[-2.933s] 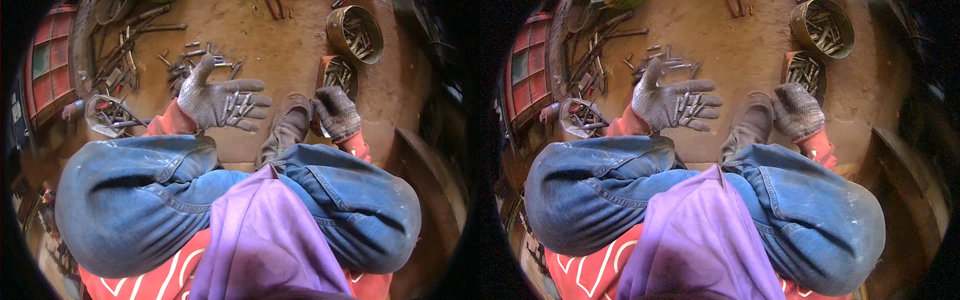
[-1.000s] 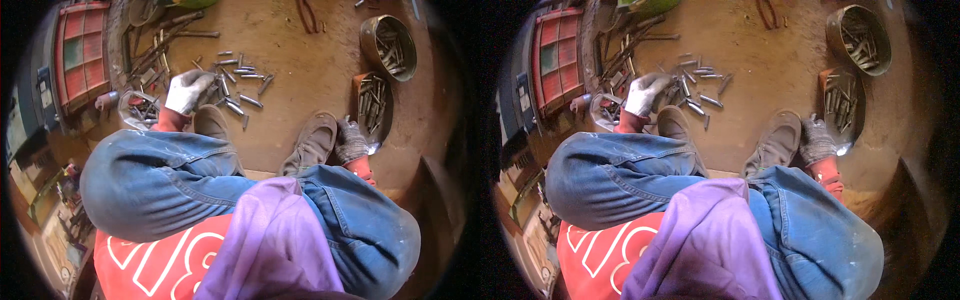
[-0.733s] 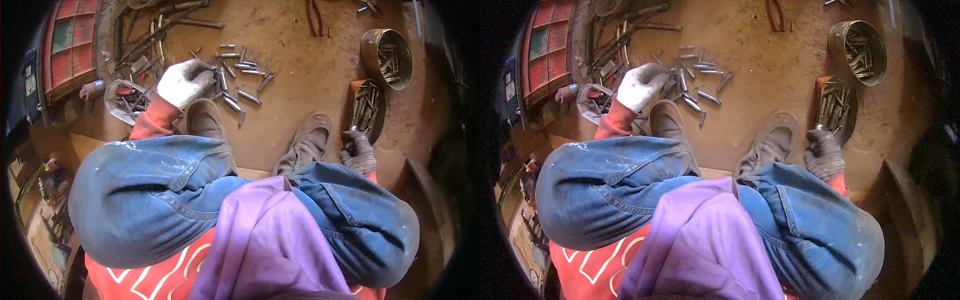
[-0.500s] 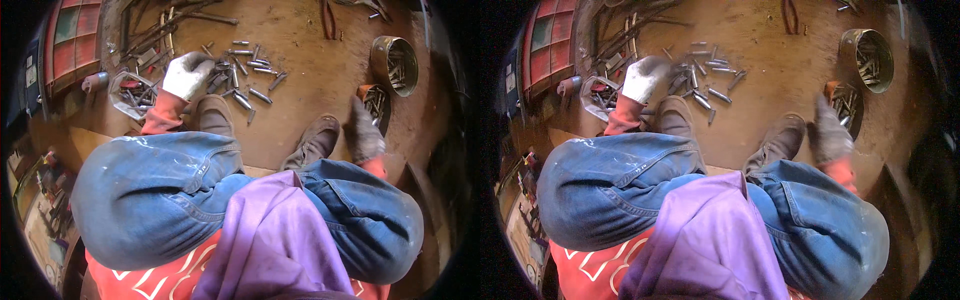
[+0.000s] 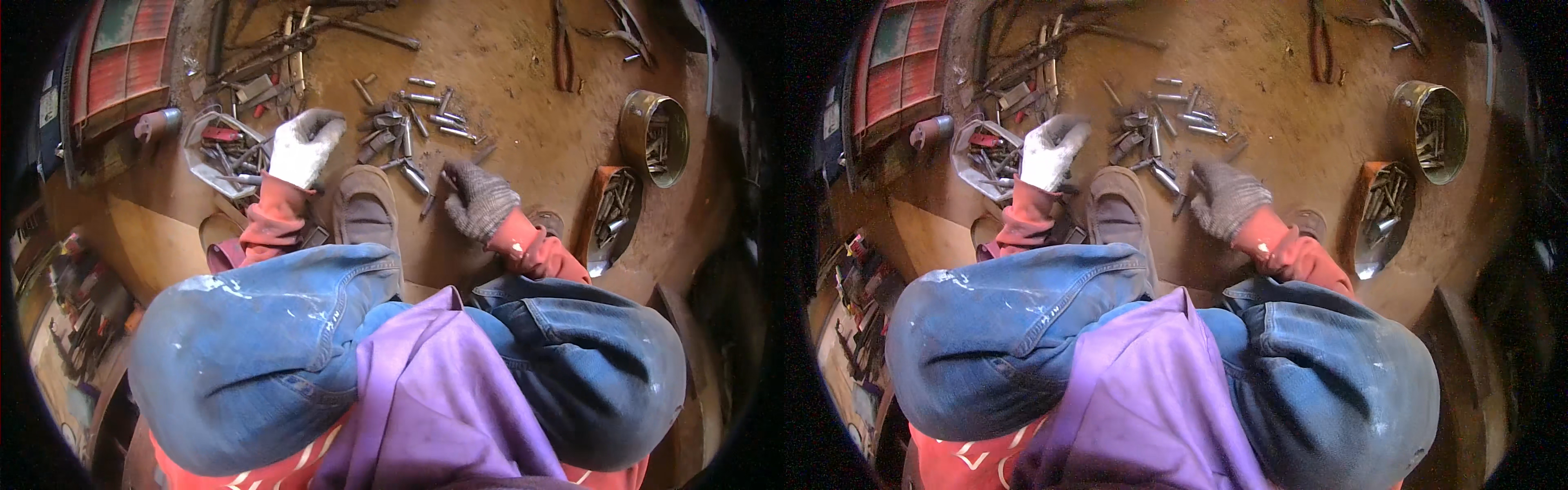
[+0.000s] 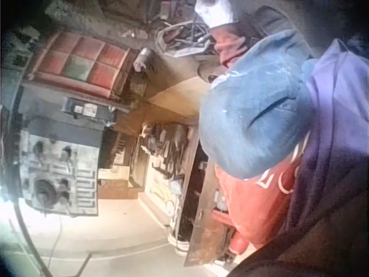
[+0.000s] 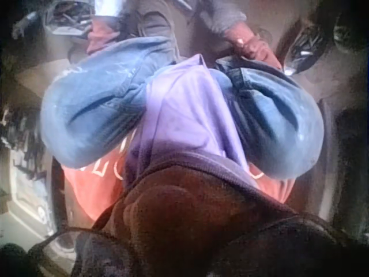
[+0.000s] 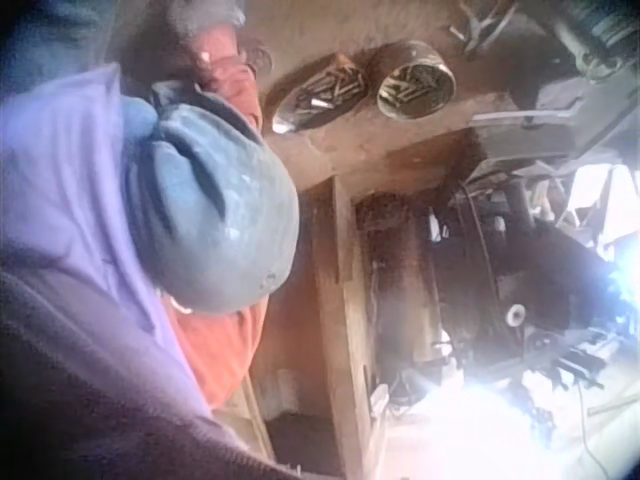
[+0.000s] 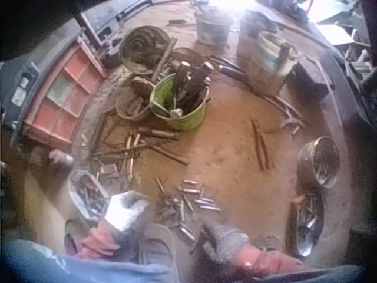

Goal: The person sorts through a collection of metal bolts and small parts on the floor, picking up a specific bolt and using a caliper to measure its dimensions.

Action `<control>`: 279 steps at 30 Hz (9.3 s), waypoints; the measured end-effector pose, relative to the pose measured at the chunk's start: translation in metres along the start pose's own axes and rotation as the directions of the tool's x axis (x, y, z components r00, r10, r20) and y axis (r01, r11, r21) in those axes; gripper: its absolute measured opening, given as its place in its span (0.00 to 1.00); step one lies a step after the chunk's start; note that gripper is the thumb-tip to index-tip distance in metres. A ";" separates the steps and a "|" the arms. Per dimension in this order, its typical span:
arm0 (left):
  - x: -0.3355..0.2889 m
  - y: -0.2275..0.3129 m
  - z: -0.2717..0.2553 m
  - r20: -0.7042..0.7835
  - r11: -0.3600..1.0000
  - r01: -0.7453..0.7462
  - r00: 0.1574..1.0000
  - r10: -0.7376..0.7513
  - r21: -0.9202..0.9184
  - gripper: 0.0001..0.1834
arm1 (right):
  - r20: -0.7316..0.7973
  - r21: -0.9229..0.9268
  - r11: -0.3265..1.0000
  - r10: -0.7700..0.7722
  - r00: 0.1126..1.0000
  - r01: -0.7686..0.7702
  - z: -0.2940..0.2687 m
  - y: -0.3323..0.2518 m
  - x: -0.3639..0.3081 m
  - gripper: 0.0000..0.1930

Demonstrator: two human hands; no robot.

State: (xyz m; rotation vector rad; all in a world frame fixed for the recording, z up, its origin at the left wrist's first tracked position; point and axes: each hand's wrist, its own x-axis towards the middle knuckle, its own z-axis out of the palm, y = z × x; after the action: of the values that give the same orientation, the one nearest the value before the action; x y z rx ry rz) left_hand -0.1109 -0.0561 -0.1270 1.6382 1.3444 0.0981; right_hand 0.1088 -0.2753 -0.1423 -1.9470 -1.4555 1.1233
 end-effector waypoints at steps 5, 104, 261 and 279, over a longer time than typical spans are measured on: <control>0.005 -0.005 0.005 0.038 0.997 -0.071 0.997 0.071 -0.007 0.13 | 0.172 0.082 0.996 -0.030 0.985 0.016 0.015 -0.003 0.008 0.19; 0.079 0.096 0.077 0.459 0.512 -0.493 0.865 0.202 0.703 0.14 | 0.023 -0.572 0.805 0.209 0.978 -0.159 -0.026 0.013 0.032 0.07; -0.001 0.068 0.088 0.779 -0.203 0.871 0.492 0.389 -0.448 0.59 | -0.211 -0.540 0.671 0.476 0.854 -0.508 -0.174 0.038 -0.089 0.16; 0.006 -0.037 -0.037 0.380 -0.069 0.401 0.901 0.210 -0.913 0.29 | 0.119 -0.295 0.952 -0.047 0.992 0.081 -0.018 -0.022 0.020 0.12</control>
State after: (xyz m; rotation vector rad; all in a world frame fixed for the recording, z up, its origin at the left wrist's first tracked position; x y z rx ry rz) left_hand -0.1572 -0.0319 -0.1368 0.1029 0.5674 0.5147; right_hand 0.1135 -0.2477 -0.1218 -2.0443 -1.8270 1.0460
